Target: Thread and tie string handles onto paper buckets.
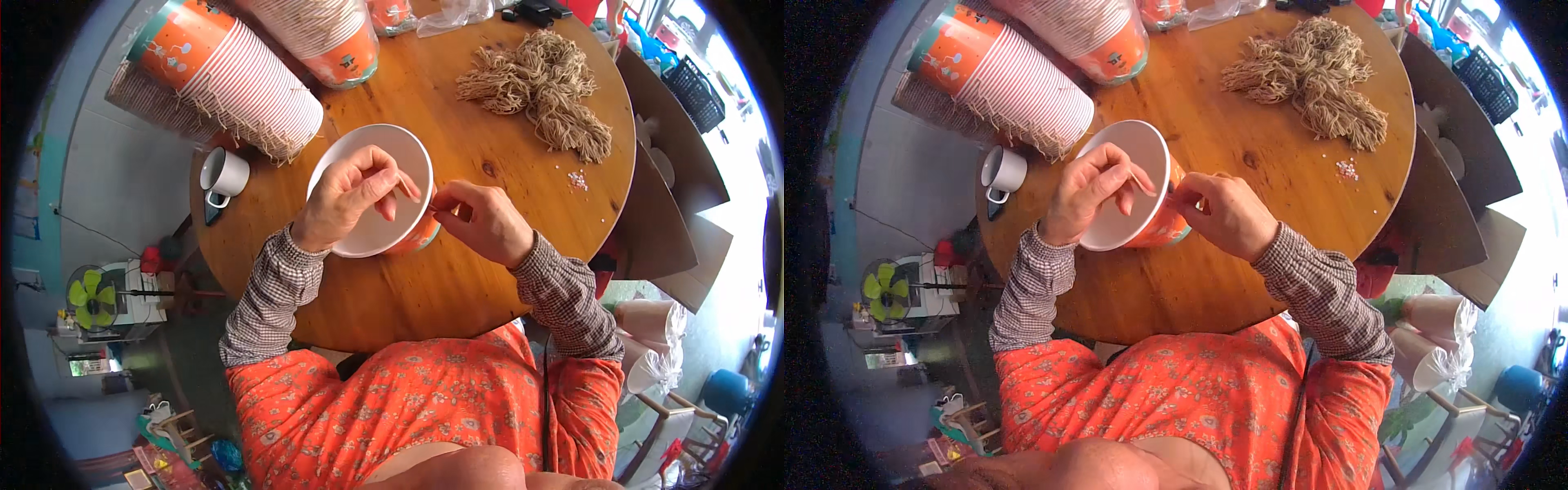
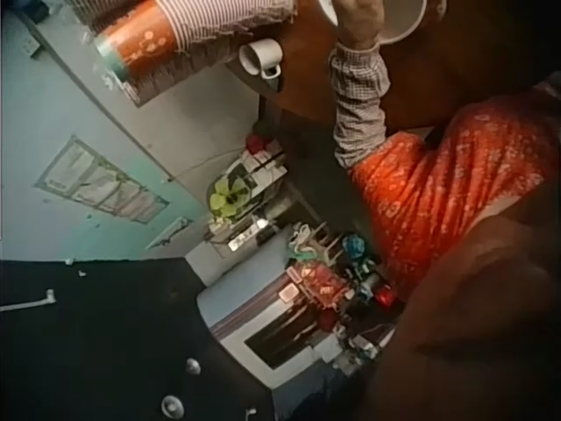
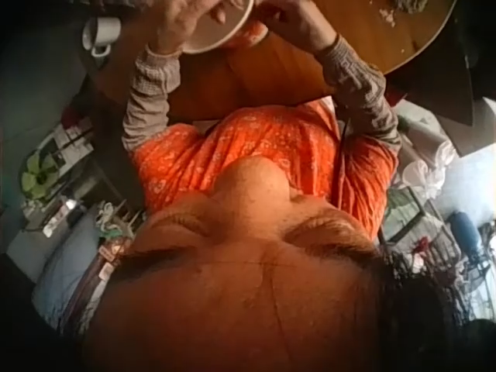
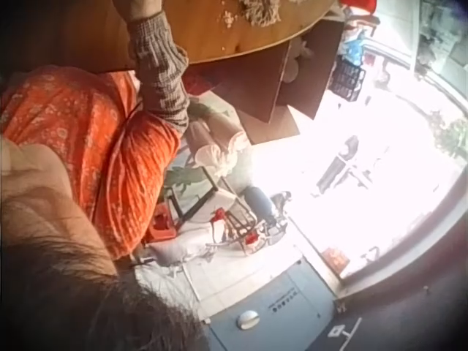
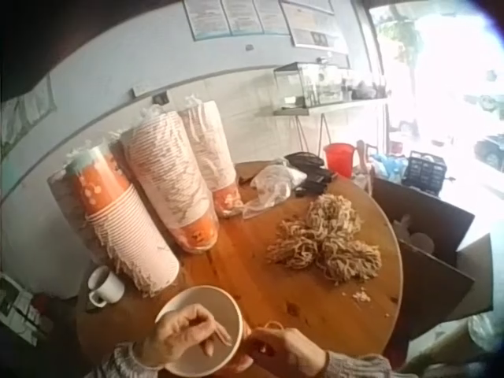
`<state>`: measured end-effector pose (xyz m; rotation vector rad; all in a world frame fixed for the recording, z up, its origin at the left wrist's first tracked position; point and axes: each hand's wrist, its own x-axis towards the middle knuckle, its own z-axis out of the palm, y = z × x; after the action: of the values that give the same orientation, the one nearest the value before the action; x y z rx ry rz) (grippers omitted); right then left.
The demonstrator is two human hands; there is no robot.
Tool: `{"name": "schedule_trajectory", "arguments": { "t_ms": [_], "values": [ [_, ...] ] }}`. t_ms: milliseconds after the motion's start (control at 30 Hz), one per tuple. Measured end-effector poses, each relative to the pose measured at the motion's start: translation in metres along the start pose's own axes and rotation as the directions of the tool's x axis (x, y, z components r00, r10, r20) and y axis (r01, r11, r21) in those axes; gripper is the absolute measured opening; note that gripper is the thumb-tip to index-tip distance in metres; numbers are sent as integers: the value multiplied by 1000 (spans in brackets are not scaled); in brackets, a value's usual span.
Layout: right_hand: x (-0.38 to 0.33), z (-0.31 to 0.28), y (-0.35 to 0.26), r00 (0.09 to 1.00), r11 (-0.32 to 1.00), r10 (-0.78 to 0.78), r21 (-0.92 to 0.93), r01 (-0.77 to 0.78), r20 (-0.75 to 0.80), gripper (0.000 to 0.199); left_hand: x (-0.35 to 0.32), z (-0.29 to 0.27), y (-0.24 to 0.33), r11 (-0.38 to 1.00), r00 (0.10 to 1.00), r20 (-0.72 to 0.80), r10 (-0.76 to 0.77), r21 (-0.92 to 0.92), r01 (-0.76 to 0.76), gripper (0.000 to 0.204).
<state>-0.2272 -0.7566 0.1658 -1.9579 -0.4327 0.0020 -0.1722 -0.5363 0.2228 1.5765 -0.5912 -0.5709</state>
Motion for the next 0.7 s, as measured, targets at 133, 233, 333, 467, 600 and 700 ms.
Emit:
{"name": "schedule_trajectory", "arguments": {
  "t_ms": [133, 233, 333, 467, 600, 700],
  "values": [
    [-6, -10, 1, 955, 892, 254, 347, -291, 151, 16, 4, 6, -6, 985, 1000, -13, 3, -173, -5, 16],
    [-9, -3, 8, 974, 927, 194, 302, -220, 116, 18, 10, 15, 2, 986, 999, 1, -34, -166, 33, 18],
    [-7, 13, 2, 996, 976, -49, 217, 34, 68, 22, 18, 22, 1, 992, 998, 56, 9, -125, -2, 14],
    [0, 5, -11, 993, 992, -113, -52, 114, 22, 24, 23, 20, -8, 995, 1000, -22, 4, 96, -1, 16],
    [-8, -11, 3, 963, 952, -208, -261, 160, -171, 13, 27, 20, -1, 998, 998, -59, -38, -48, 35, 18],
    [-10, -21, -6, 966, 910, -182, -404, 95, -184, 11, 28, 14, -3, 998, 996, -72, -56, 13, 57, 19]
  ]
}}
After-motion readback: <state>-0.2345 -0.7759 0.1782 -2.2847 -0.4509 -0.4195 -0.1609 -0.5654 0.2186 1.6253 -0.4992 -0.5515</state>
